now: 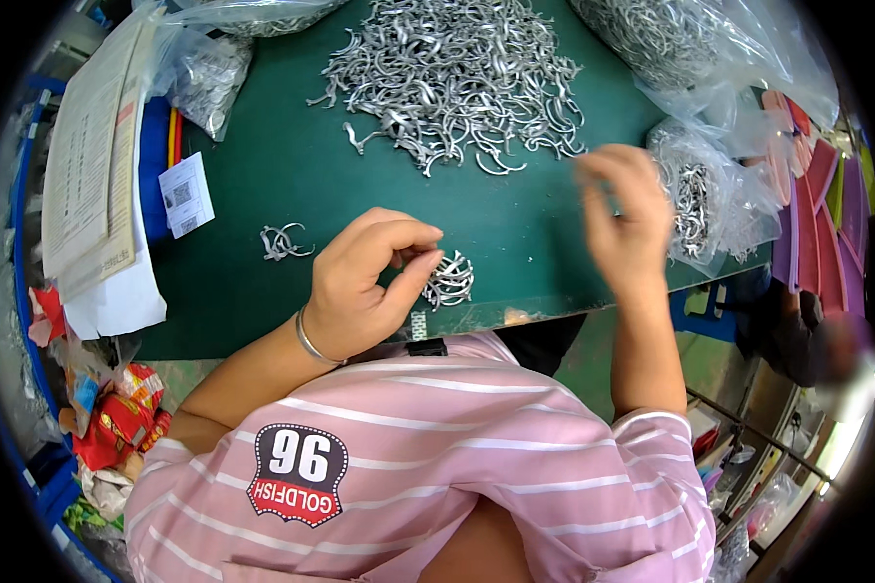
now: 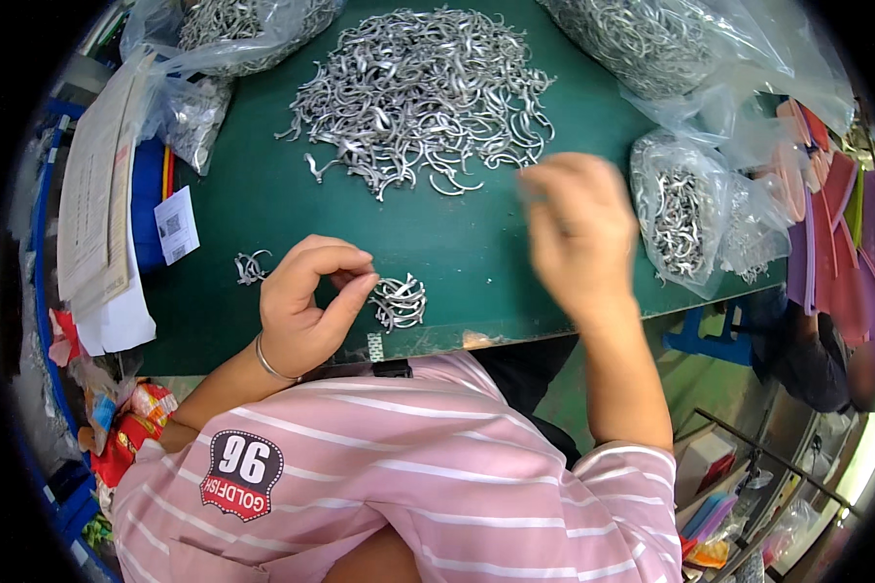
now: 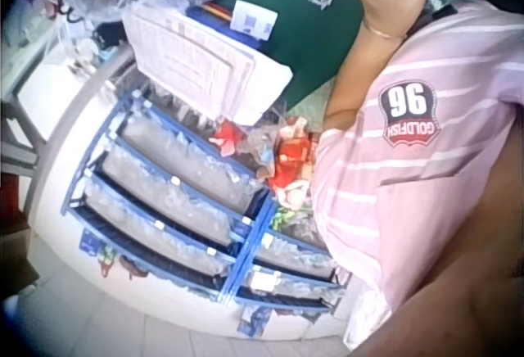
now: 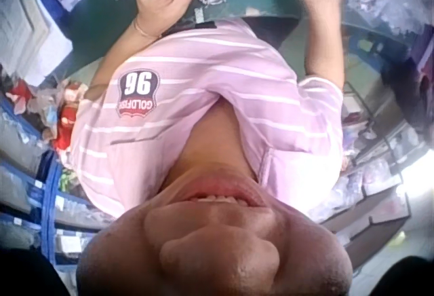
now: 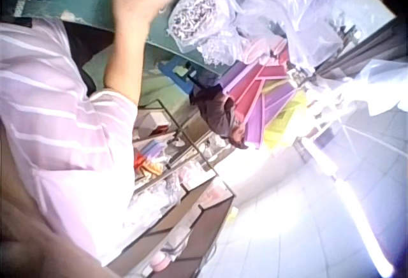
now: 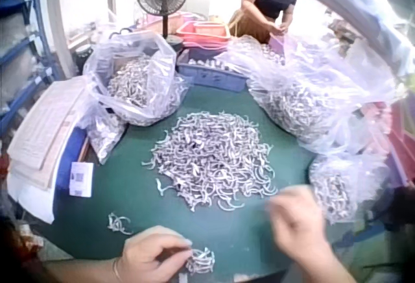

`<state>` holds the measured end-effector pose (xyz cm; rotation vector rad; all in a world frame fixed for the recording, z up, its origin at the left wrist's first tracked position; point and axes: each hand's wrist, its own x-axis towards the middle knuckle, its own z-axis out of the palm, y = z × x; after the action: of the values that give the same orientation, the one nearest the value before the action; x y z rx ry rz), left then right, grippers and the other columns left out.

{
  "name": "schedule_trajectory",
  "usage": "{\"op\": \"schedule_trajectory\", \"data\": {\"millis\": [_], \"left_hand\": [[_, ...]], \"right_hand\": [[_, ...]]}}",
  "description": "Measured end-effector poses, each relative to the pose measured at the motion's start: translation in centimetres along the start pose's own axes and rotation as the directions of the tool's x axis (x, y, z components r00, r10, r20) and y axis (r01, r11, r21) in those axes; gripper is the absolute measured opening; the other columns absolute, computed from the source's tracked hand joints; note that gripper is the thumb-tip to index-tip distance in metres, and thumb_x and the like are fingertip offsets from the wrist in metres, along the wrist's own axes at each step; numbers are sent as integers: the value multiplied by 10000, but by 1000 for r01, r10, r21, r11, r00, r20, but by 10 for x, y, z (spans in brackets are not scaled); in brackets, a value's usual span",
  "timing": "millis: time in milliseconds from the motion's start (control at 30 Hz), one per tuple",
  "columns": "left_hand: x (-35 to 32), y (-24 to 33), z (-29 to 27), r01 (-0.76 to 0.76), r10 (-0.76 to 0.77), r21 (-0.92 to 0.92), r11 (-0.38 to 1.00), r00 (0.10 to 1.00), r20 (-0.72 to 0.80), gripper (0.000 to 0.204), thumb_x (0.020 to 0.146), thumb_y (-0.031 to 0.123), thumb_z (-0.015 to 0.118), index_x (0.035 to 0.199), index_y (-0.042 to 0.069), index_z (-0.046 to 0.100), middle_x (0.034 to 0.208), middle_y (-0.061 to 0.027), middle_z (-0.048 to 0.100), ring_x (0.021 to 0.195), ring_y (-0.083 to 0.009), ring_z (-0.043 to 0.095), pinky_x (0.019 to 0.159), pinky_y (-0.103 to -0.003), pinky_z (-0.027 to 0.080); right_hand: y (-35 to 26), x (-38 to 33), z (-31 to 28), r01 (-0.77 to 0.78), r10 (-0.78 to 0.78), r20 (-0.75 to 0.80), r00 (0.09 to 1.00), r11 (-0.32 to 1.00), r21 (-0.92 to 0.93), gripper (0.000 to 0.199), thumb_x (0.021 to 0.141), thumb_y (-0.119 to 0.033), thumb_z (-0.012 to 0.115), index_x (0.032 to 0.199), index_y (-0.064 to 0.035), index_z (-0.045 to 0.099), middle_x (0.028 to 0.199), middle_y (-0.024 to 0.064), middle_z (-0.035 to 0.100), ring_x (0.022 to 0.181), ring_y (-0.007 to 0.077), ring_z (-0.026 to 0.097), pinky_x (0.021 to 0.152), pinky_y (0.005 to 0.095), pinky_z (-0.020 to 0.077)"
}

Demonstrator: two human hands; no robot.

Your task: The person picks up two small curved metal components from a pile on the work table and joins them together by hand.

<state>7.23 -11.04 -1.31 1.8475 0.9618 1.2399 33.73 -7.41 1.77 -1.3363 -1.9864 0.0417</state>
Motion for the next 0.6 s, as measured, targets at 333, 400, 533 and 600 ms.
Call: {"op": "schedule_trajectory", "data": {"millis": [333,400,533,600], "left_hand": [[1,-1,-2,-6,6,33,999,1000,2,206,801,-73,707,983,-4,638,902,-107,646,706,-134,598,621,-234,485],[1,-1,-2,-12,12,33,999,1000,4,208,799,-73,708,982,-2,641,905,-108,647,703,-136,601,618,-235,487],[1,0,-3,-12,12,24,1000,1000,3,205,800,-74,707,981,0,645,906,-107,647,701,-138,604,617,-236,489],[1,1,-2,-1,1,14,1000,1000,5,201,805,-74,703,983,0,645,905,-105,643,700,-140,601,617,-237,487]], "right_hand": [[-8,4,40,-81,49,346,937,994,79,176,757,-14,726,921,-13,661,916,130,603,890,323,597,785,402,495],[-8,3,37,-131,90,335,938,986,101,174,755,-23,734,912,-20,660,902,123,602,882,324,598,775,403,499],[-16,4,35,-85,57,265,963,992,94,150,757,-27,731,883,-25,650,879,112,597,865,324,597,749,408,500],[-16,4,41,-23,17,273,962,1000,21,129,764,-22,719,864,-26,638,875,109,594,849,322,592,739,410,495]]}}
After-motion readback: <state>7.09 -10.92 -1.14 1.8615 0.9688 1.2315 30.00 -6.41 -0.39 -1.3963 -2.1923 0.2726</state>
